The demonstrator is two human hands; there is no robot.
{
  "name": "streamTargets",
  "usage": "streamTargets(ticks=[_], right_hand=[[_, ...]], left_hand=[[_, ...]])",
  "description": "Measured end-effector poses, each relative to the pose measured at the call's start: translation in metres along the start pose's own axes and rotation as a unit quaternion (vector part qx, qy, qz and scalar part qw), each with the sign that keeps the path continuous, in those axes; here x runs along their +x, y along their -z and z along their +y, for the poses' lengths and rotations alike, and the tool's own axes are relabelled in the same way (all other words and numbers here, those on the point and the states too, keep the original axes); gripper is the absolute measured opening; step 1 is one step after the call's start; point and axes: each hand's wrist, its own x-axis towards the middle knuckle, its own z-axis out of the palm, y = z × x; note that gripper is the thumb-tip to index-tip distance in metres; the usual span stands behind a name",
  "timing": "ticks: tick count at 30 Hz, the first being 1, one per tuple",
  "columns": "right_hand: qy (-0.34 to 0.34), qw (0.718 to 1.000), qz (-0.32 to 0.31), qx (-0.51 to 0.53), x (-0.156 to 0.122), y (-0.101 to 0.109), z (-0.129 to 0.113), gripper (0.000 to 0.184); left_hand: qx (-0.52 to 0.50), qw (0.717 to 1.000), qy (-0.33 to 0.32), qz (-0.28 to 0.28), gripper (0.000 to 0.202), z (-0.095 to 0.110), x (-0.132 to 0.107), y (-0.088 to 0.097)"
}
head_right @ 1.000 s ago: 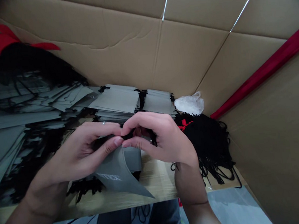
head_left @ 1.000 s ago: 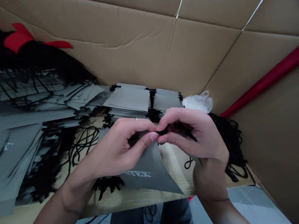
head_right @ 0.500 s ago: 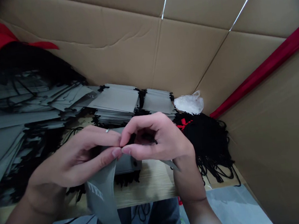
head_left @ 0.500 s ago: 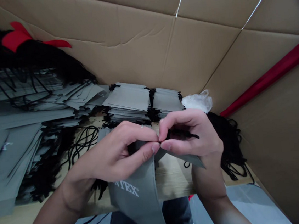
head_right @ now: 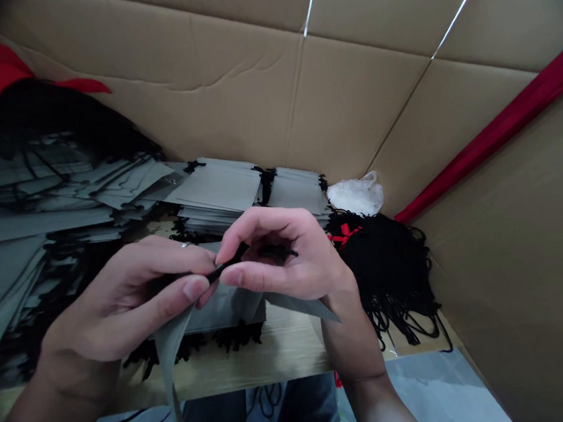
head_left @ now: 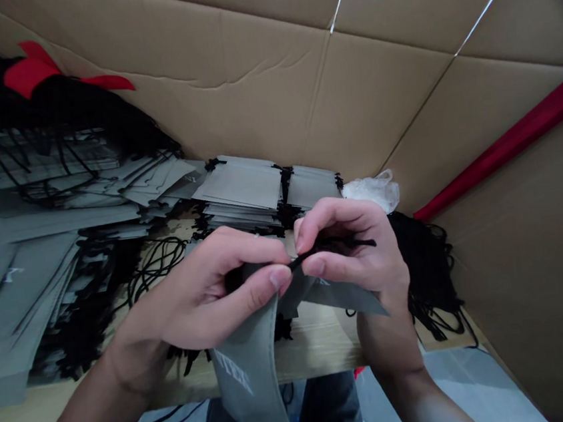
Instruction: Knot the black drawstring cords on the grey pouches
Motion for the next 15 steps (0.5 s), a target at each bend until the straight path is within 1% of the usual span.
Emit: streamTargets(ticks=[2,4,7,10,15], right_hand=[[0.009,0.999,0.018,-0.039,-0.002,0.0,-0.007,0.027],[0.013,0.998,0.023,-0.062,-0.004,0.001,-0.012,0.026],[0.007,0.995,0.054,-0.084,-0.005,0.001,-0.017,0.023],[-0.011,0.992,0.078,-0.099,-0.003,0.0,-0.018,0.018],[0.005,0.993,0.087,-0.085,0.0,-0.003,-0.015,0.019]], left_hand=[[0.012,1.0,0.01,0.026,0.039,0.001,0.001,0.001],[0.017,0.999,0.02,0.035,0.04,0.002,0.003,0.001],[0.021,0.999,0.037,0.03,0.039,0.003,0.005,0.003],[0.04,0.998,0.039,0.031,0.037,0.002,0.005,0.003],[0.077,0.996,0.028,0.031,0.029,-0.001,0.005,0.001]])
